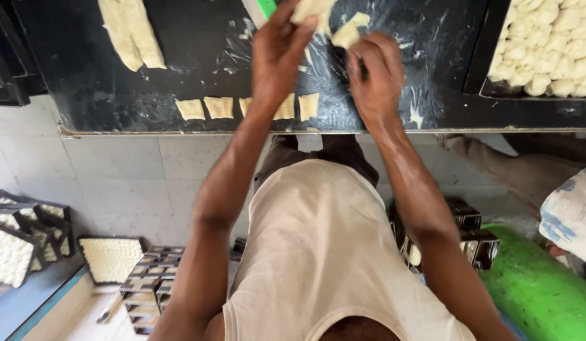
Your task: The person cuts strips of dough into small squares with a bench scraper and then rolls each piece by hand, placing the shaped pieces onto a metal tray.
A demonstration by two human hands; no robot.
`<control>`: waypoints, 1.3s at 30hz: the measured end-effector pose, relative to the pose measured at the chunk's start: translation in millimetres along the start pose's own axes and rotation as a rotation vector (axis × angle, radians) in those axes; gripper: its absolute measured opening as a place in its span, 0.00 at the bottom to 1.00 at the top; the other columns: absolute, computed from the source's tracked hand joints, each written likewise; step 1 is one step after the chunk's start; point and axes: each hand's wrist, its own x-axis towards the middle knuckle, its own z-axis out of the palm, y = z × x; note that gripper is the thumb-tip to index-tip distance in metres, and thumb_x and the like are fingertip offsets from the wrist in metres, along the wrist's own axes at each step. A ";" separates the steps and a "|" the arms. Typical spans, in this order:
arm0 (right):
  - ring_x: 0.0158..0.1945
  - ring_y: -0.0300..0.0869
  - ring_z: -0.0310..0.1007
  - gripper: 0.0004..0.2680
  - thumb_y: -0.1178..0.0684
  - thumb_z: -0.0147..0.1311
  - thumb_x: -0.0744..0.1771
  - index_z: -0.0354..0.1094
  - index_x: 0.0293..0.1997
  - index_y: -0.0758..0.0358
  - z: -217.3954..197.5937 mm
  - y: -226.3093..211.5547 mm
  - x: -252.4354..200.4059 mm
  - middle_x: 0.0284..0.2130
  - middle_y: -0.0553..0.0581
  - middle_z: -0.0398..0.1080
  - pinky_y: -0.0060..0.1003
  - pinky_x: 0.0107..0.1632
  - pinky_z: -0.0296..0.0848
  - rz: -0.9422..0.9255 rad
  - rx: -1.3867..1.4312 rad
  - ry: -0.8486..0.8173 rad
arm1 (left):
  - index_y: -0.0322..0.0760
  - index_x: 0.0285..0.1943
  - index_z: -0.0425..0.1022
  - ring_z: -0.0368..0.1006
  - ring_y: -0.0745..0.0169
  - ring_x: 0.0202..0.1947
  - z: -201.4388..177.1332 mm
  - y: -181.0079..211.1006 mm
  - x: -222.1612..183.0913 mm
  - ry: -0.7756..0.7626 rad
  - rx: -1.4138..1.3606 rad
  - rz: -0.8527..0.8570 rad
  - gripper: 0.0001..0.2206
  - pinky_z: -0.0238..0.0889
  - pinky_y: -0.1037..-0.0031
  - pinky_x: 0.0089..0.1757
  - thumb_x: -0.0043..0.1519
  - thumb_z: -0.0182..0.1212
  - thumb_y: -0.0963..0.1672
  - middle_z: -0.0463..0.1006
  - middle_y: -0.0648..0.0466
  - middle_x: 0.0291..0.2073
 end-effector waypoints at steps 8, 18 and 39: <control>0.54 0.59 0.74 0.09 0.70 0.57 0.65 0.72 0.49 0.74 6.6 -24.3 -46.7 0.49 0.69 0.73 0.49 0.55 0.77 -0.045 -0.165 -0.146 | 0.37 0.62 0.79 0.78 0.62 0.31 65.5 -39.5 0.2 -0.128 0.188 0.181 0.14 0.75 0.71 0.36 0.68 0.64 0.42 0.84 0.43 0.47; 0.43 0.35 0.74 0.07 0.64 0.57 0.70 0.73 0.53 0.63 -46.9 -111.4 -18.6 0.42 0.51 0.74 0.31 0.46 0.77 0.595 0.305 -0.203 | 0.43 0.62 0.81 0.76 0.70 0.29 -20.5 6.2 -31.6 -0.615 0.086 0.100 0.15 0.75 0.71 0.35 0.65 0.68 0.40 0.87 0.49 0.38; 0.49 0.36 0.71 0.14 0.68 0.62 0.64 0.73 0.53 0.60 -26.6 -113.7 3.7 0.47 0.52 0.71 0.29 0.51 0.75 0.746 0.868 -0.279 | 0.39 0.61 0.75 0.77 0.61 0.50 -61.9 43.0 -80.8 -0.558 -0.572 -0.123 0.13 0.76 0.66 0.50 0.69 0.67 0.39 0.72 0.49 0.58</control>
